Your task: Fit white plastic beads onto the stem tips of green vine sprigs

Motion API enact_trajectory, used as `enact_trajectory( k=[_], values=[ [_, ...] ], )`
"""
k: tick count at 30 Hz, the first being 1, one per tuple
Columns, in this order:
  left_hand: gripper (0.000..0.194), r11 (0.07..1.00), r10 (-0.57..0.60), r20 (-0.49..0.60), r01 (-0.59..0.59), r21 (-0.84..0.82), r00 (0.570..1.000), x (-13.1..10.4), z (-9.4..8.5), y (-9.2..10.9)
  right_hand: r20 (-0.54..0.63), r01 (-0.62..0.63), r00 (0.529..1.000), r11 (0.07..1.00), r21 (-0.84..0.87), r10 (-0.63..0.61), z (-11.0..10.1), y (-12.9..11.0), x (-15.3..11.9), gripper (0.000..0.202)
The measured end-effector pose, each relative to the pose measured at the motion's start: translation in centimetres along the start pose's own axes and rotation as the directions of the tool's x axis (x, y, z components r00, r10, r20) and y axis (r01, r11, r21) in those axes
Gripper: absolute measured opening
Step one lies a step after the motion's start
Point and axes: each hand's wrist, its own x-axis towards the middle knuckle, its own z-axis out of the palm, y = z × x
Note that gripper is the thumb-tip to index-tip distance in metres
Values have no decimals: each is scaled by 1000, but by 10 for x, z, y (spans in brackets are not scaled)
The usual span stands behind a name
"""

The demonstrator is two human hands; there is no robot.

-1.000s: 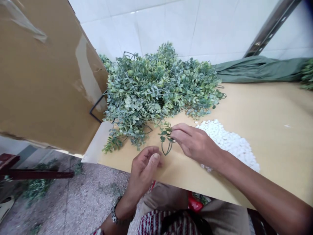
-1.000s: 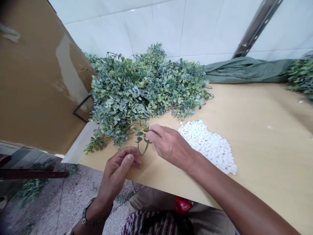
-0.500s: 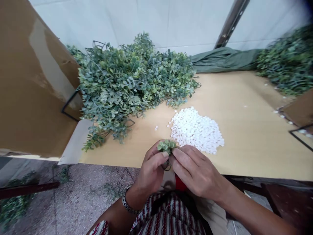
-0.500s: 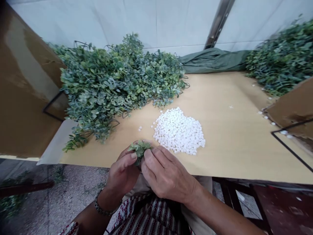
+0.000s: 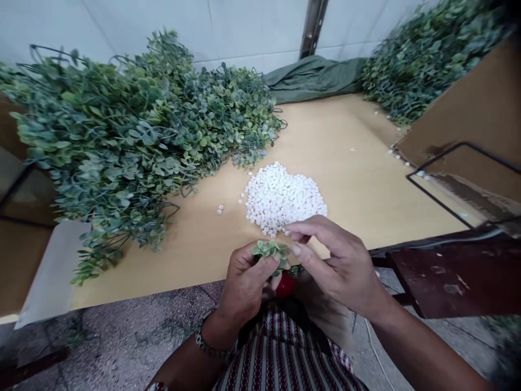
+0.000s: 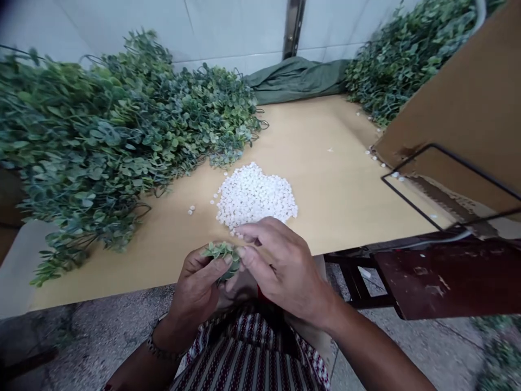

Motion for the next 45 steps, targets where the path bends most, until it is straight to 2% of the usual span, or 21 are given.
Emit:
enact_trajectory(
  k=[3, 6, 10, 13, 15, 19, 24, 32, 35, 40, 45],
  values=[
    [25, 1000, -2, 39, 1, 25, 999, 1, 1, -3, 74, -35, 997, 993, 114, 27, 0, 8, 1, 12],
    [24, 998, -25, 82, 20, 65, 996, 1, 0, -5, 26, -31, 999, 992, 120, 28, 4, 8, -5, 14],
    [19, 993, -8, 48, 2, 118, 999, -1, 0, -8, -38, -34, 999, 995, 89, 38, 8, 3, -15, 15],
    [19, 992, -10, -11, 11, 126, 1000, -2, 2, -7, -35, -24, 999, 995, 94, 28, 3, 10, -21, 13],
    [18, 991, -12, -52, 19, 130, 999, -2, 4, -4, -26, -19, 999, 1000, 23, 19, -7, 25, -24, 12],
    [11, 992, -8, -93, 19, 127, 996, 3, 9, 2, 9, -86, 996, 953, -292, 93, -32, 60, -26, 16],
    [12, 988, -1, -23, 4, 155, 1000, 14, 11, 5, 117, -34, 990, 929, -368, 83, -38, 83, -21, 17],
    [14, 983, 11, 7, -12, 184, 1000, 22, 14, 4, 254, 120, 966, 809, -575, 37, -38, 79, -15, 22],
    [15, 978, 0, 11, -2, 209, 1000, 25, 14, 4, 274, 172, 962, 770, -614, 4, -38, 78, -14, 23],
    [17, 975, -22, 1, 21, 220, 1000, 30, 14, 3, 212, 147, 977, 783, -604, -20, -35, 78, -16, 18],
    [17, 980, -26, -19, 29, 195, 999, 30, 17, 5, 260, 203, 964, 765, -612, -48, -34, 78, -14, 16]
  ],
)
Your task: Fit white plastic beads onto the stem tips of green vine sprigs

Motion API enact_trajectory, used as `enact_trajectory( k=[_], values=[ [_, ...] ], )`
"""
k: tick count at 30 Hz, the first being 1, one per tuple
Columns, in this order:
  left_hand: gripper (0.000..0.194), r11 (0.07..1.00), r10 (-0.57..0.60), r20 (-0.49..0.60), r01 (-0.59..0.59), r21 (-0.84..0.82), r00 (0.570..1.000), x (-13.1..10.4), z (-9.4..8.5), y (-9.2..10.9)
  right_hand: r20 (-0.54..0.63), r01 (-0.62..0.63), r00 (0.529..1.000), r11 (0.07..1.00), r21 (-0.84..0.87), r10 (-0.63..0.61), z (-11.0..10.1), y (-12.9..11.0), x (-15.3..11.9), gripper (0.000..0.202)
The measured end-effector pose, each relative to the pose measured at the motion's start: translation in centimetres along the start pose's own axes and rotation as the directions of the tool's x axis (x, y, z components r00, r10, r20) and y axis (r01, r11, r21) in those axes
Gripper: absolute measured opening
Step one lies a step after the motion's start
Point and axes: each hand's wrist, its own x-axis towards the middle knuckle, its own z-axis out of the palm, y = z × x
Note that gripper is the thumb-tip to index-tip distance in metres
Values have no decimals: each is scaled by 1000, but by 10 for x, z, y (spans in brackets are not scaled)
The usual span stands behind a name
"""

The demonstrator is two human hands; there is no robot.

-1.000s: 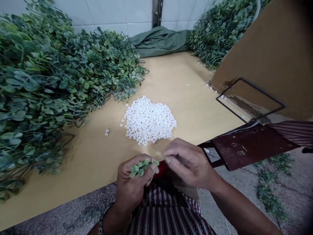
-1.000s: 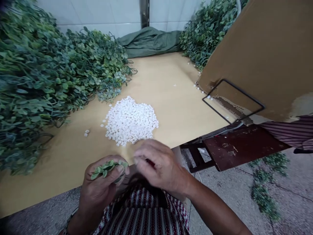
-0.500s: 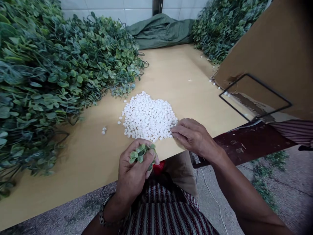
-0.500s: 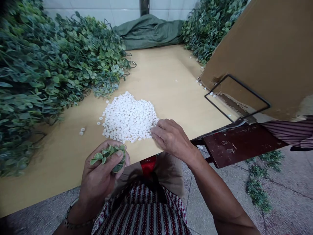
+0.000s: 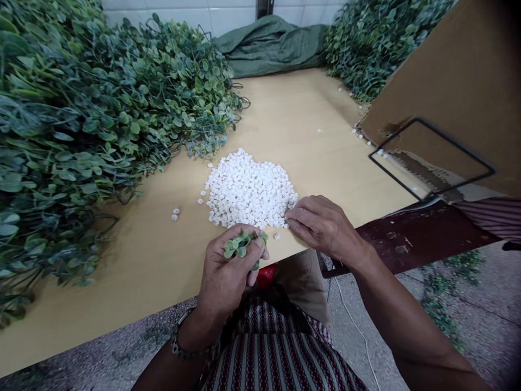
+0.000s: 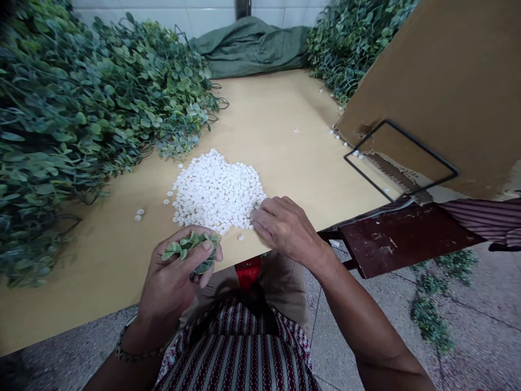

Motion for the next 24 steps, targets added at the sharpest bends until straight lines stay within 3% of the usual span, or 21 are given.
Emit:
enact_trajectory(
  k=[2, 5, 9, 12, 15, 20, 24],
  values=[
    [18, 1000, -8, -9, 8, -10, 1000, 0, 2, 2, -3, 18, 1000, 1000, -24, -18, 2, 1, 0, 17],
    [16, 1000, -19, 4, 19, -1, 1000, 0, 3, 4, -103, 10, 995, 1000, 3, -10, 6, 1, -2, 14],
    [16, 1000, -22, 12, 22, -1, 1000, 0, 4, 4, -232, -119, 953, 947, 300, 194, 5, -7, -6, 8],
    [16, 999, -32, 28, 32, -2, 999, 0, 6, 2, -231, -191, 892, 787, 586, 388, 0, -22, -6, 10],
    [15, 999, -28, 81, 27, 23, 996, -1, 10, -1, -157, -203, 849, 586, 784, 504, -3, -39, -6, 11],
    [19, 995, 30, 181, -47, 89, 983, -2, 16, -9, -10, -222, 803, 314, 923, 596, 0, -53, -12, 8],
    [19, 983, 110, 206, -137, 122, 972, -2, 21, -13, 7, -156, 788, 189, 970, 615, 2, -58, -17, 5]
  ],
)
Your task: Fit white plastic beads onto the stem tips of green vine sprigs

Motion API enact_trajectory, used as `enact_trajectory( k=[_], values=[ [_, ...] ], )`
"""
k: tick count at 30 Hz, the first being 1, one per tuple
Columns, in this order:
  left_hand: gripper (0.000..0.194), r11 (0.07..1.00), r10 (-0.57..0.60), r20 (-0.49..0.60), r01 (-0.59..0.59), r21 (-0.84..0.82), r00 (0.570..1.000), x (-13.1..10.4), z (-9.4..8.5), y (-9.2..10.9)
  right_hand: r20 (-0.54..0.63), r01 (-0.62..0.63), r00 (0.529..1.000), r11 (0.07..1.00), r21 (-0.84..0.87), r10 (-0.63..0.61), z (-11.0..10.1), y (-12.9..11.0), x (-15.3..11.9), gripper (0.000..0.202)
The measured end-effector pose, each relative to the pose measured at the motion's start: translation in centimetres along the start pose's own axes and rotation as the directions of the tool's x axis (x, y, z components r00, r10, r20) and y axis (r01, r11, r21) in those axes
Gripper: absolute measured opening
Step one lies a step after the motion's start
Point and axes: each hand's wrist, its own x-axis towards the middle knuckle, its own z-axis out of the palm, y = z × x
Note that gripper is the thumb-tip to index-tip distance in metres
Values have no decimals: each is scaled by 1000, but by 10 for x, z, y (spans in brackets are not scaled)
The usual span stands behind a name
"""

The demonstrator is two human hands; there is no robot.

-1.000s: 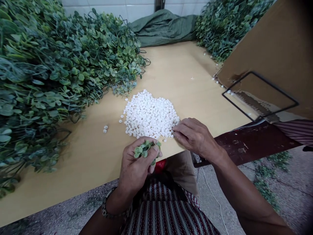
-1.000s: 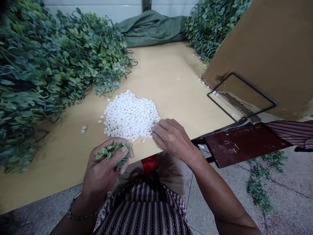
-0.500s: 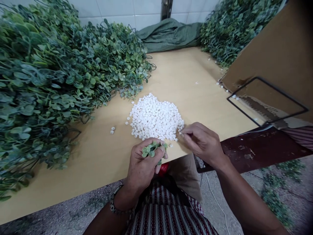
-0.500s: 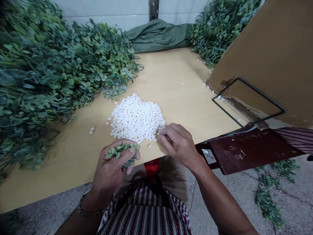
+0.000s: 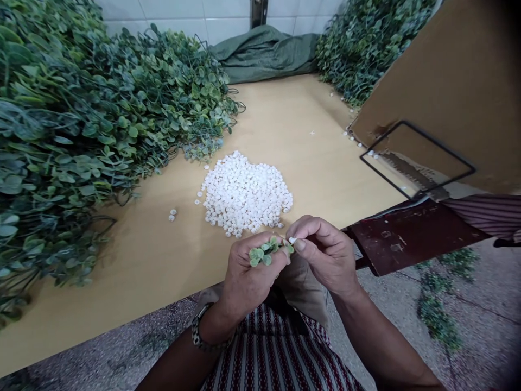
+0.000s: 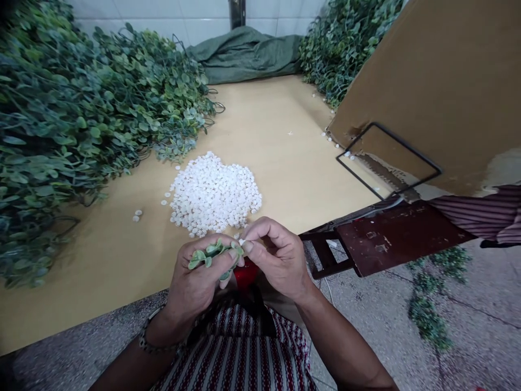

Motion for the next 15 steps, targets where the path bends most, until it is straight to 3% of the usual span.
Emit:
enact_trajectory(
  k=[15],
  values=[
    [20, 999, -14, -82, 17, 39, 997, 3, 12, -1, -119, -35, 992, 994, 105, 47, 2, 8, -9, 6]
  ],
)
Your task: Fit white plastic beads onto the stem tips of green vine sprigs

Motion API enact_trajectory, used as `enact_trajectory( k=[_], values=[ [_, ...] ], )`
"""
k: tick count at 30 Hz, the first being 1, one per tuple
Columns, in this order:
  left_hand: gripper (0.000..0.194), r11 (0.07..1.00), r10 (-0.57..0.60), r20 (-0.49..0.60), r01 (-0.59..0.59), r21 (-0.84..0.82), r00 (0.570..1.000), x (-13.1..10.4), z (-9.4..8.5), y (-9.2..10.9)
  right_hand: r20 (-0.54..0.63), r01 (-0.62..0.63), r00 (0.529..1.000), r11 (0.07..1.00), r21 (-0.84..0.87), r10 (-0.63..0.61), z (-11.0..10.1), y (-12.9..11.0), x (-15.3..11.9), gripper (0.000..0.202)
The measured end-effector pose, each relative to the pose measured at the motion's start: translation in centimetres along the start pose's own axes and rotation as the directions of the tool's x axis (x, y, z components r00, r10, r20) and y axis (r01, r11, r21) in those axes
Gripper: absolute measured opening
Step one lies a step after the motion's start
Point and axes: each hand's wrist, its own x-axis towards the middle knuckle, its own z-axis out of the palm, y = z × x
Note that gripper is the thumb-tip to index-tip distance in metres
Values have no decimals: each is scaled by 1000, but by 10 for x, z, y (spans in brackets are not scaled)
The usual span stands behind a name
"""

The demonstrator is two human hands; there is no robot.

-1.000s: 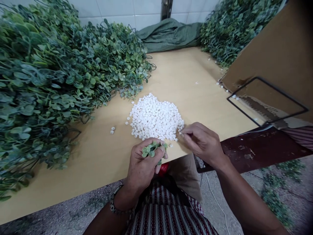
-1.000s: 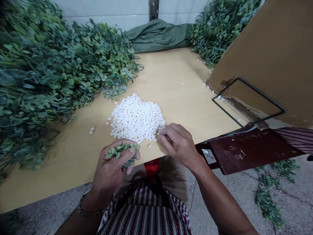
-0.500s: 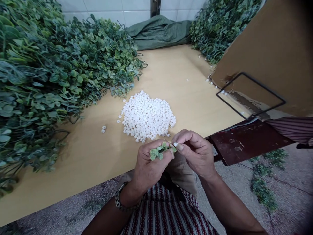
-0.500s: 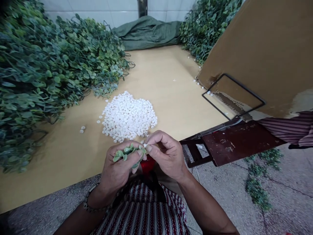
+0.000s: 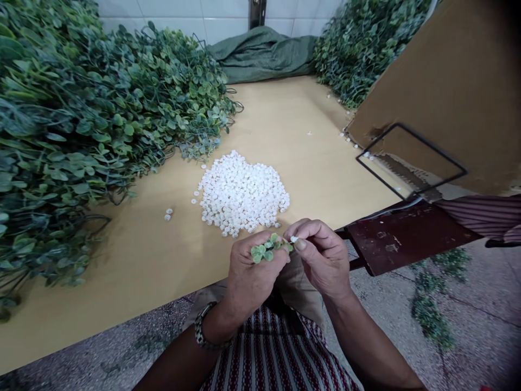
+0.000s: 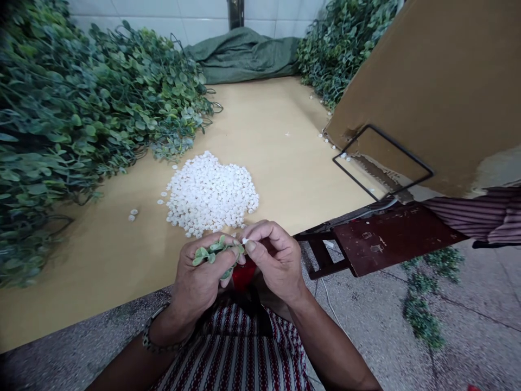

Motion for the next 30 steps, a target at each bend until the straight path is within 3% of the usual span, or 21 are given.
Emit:
enact_trajectory(
  k=[6, 12, 21, 30],
  values=[
    [20, 1000, -7, -5, 7, 6, 1000, -1, 1, 0, 5, 35, 999, 998, -51, -34, -1, 2, -1, 6],
    [21, 999, -13, -5, 13, 41, 1000, -2, 1, 0, 7, 117, 993, 970, -211, -118, -2, -1, -2, 7],
    [21, 994, 39, 55, -45, 104, 998, -4, 3, 7, 142, 256, 965, 900, -353, -219, -12, -9, 2, 14],
    [22, 992, 45, 33, -48, 115, 998, -5, 1, 4, 92, 280, 959, 854, -439, -267, -5, -5, -6, 17]
  ],
)
